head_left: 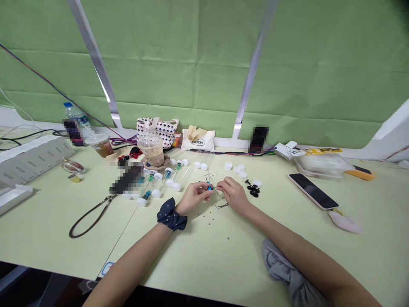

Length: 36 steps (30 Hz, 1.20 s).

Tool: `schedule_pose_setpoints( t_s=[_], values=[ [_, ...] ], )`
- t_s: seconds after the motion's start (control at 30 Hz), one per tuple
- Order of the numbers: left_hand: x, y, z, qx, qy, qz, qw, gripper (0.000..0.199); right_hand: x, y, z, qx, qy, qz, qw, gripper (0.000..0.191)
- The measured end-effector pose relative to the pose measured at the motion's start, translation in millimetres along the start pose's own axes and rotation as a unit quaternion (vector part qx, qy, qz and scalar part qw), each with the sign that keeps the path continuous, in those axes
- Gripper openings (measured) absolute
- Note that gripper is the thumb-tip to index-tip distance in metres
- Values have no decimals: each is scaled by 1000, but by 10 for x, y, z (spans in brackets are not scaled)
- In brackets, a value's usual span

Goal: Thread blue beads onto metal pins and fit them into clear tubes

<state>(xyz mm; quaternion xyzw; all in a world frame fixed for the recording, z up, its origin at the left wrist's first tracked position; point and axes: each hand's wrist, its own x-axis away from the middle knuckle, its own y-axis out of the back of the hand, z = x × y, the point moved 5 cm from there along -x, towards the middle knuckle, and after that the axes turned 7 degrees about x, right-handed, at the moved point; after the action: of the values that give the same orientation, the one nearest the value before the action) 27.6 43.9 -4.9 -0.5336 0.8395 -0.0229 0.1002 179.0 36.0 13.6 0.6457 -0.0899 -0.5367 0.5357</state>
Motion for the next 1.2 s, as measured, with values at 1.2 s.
schedule_pose_setpoints(
  t_s=[1.2],
  values=[
    [-71, 369, 12, 44, -9, -169, 985, 36, -81, 17, -468, 141, -138, 136, 971, 20]
  ],
)
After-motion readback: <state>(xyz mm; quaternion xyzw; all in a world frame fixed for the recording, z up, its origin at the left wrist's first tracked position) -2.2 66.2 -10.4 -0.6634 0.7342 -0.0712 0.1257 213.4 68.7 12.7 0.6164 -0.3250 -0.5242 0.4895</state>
